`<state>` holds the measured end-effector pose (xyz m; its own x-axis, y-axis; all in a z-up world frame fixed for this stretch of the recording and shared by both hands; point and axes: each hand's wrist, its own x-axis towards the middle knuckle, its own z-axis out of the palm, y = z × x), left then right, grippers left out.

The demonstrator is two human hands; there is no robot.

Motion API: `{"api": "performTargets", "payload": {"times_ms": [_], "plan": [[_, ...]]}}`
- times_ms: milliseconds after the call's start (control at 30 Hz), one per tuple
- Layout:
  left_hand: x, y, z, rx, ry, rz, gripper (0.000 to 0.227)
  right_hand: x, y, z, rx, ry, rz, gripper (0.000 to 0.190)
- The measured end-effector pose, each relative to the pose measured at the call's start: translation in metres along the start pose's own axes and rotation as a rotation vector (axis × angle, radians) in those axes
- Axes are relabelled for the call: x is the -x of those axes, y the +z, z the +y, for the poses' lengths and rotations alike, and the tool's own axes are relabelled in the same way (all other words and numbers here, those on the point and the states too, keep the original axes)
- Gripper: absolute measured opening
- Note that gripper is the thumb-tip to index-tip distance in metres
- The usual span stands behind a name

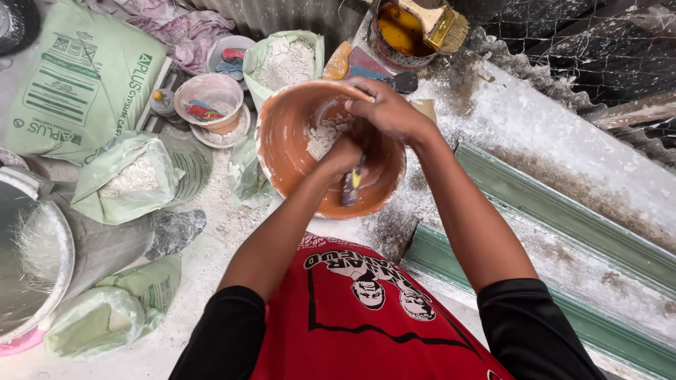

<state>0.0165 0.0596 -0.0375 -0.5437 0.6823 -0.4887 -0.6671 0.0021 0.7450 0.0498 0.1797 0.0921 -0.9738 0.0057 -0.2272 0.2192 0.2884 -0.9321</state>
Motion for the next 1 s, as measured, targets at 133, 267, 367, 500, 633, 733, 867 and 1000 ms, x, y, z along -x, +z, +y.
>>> {"api": "performTargets", "payload": {"times_ms": [133, 267, 367, 500, 633, 733, 867, 1000], "plan": [[0.005, -0.018, 0.02, -0.396, -0.146, -0.129, 0.027, -0.006, -0.009, 0.015, -0.186, 0.034, -0.025, 0.032], [-0.029, -0.024, -0.022, -0.216, -0.152, -0.081, 0.022, -0.002, 0.0, 0.015, -0.151, 0.015, -0.02, 0.036], [-0.099, -0.032, -0.063, -0.482, -0.043, -0.234, 0.021, -0.01, -0.003, 0.009, -0.033, -0.045, -0.055, 0.034], [-0.057, -0.052, -0.047, -0.088, 0.025, -0.051, 0.018, -0.009, -0.015, 0.01, -0.111, 0.072, -0.034, 0.037], [-0.007, 0.008, 0.019, 0.312, 0.079, 0.111, 0.02, -0.003, -0.026, 0.029, -0.085, 0.186, 0.135, 0.049], [-0.044, 0.003, -0.041, -0.161, 0.094, 0.199, 0.013, 0.016, -0.019, 0.017, -0.2, 0.139, 0.057, 0.042], [-0.07, -0.018, -0.083, -0.729, 0.086, -0.042, 0.012, 0.027, -0.017, 0.034, -0.065, 0.085, 0.132, 0.038], [-0.055, -0.002, -0.056, -0.218, 0.157, 0.105, 0.023, 0.038, -0.018, 0.05, -0.339, 0.065, 0.148, 0.043]]}}
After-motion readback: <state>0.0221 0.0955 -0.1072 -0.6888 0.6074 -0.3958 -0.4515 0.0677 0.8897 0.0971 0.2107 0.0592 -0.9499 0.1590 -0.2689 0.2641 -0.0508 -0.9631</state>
